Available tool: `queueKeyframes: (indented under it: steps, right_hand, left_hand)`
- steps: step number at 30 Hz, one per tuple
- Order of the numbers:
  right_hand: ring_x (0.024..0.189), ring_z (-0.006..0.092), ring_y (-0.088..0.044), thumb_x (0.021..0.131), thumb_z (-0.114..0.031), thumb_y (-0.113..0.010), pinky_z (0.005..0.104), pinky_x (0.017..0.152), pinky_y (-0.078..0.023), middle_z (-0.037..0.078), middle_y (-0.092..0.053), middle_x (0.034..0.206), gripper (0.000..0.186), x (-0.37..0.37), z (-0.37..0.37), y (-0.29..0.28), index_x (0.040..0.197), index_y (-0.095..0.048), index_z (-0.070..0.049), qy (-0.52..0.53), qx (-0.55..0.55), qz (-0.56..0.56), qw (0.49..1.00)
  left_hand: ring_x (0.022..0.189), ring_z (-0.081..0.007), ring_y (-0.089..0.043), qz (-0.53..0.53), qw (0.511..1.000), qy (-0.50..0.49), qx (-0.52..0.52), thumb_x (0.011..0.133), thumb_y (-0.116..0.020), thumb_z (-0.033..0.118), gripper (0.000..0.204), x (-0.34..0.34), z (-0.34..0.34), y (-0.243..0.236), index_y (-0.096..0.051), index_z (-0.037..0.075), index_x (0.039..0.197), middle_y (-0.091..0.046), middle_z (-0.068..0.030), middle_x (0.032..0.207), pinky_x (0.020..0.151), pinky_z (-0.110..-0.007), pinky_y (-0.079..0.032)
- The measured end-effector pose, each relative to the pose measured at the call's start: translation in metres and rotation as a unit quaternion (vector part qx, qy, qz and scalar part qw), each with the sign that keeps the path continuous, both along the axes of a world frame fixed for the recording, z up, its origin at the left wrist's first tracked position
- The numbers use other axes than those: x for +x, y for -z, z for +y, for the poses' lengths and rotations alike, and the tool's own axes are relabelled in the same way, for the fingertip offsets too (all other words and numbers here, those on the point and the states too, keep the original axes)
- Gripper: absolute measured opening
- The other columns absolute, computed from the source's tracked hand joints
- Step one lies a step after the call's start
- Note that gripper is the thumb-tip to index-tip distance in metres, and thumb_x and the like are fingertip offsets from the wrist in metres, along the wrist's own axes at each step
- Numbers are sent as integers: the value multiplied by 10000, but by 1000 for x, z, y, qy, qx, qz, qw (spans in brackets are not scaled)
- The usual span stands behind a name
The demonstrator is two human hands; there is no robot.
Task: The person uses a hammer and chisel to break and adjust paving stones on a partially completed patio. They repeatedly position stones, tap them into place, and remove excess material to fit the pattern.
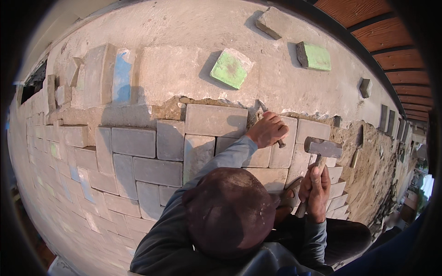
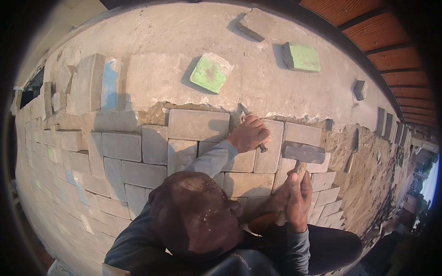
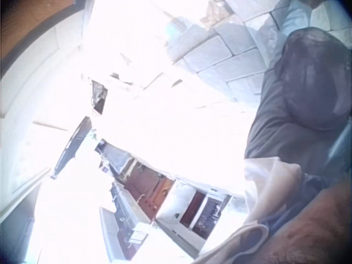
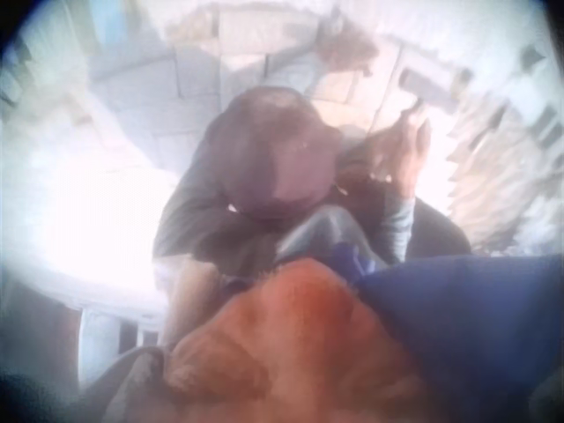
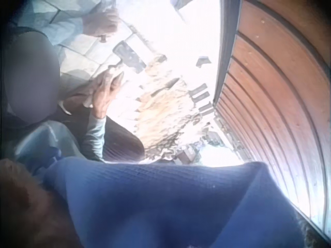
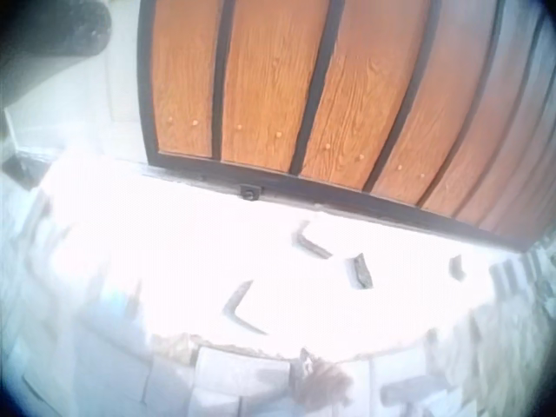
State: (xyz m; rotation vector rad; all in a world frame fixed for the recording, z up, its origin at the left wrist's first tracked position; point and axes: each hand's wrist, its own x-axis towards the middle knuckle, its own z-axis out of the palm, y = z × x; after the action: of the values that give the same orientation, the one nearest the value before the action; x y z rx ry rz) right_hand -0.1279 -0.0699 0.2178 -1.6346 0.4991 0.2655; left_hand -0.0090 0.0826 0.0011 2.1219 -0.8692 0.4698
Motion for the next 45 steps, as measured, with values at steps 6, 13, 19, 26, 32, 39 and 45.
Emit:
queueKeyframes:
  steps: [6, 13, 19, 26, 32, 39, 45]
  right_hand:
    - [463, 37, -329, 1065, -268, -577, 220, 384, -299, -44, -401, 650, 242, 9, 14, -19, 1166, -536, -51, -4, -9, -64, 998]
    - [494, 51, -385, 1027, -169, -600, 234, 421, -343, -3, -456, 661, 347, 18, 31, -49, 1270, -483, 49, 29, -71, -245, 966]
    - [488, 71, -295, 1086, -230, -520, 240, 400, -285, 10, -392, 694, 266, 29, 31, -70, 1261, -490, -31, 43, -106, -526, 843]
    - [504, 54, -299, 1084, -268, -537, 216, 394, -263, -20, -371, 624, 314, 21, 29, -31, 1171, -517, 33, -2, -79, -438, 896]
    - [515, 47, -288, 1083, -314, -545, 208, 404, -221, -22, -381, 695, 315, 19, 30, -13, 1189, -529, -18, -33, -111, -426, 897]
    - [476, 55, -317, 1086, -278, -515, 230, 412, -270, -10, -408, 650, 295, 31, 36, 32, 894, -491, -55, -52, -200, -367, 907]
    - [592, 104, -412, 1058, -230, -602, 276, 524, -357, 12, -490, 733, 225, 38, 28, 33, 1084, -537, -16, -62, -207, -110, 970]
  left_hand:
    - [924, -286, -597, 57, 993, -39, -100, 761, -808, 89, 319, 2, 2, -14, -541, 120, 933, -601, -55, 863, 949, -469, -411]
    - [892, -299, -573, 99, 974, -77, -187, 836, -797, 119, 298, 11, -7, -18, -501, 103, 870, -564, -73, 857, 895, -452, -437]
    - [874, -303, -546, 77, 971, -124, -189, 850, -788, 130, 289, 13, -6, -17, -501, 101, 841, -559, -79, 868, 885, -458, -426]
    - [871, -319, -540, 93, 959, -153, -220, 849, -782, 121, 277, 18, -4, -17, -505, 103, 845, -555, -86, 868, 871, -465, -429]
    - [879, -317, -550, 108, 957, -133, -233, 846, -780, 115, 271, 18, 2, -16, -510, 101, 832, -567, -87, 854, 871, -459, -439]
    - [867, -323, -551, 94, 948, -166, -254, 847, -777, 106, 259, 23, -4, -20, -520, 93, 818, -575, -89, 845, 847, -458, -432]
    - [888, -328, -543, 117, 935, -220, -253, 860, -766, 101, 238, 27, -12, -26, -530, 86, 830, -573, -107, 861, 843, -462, -419]
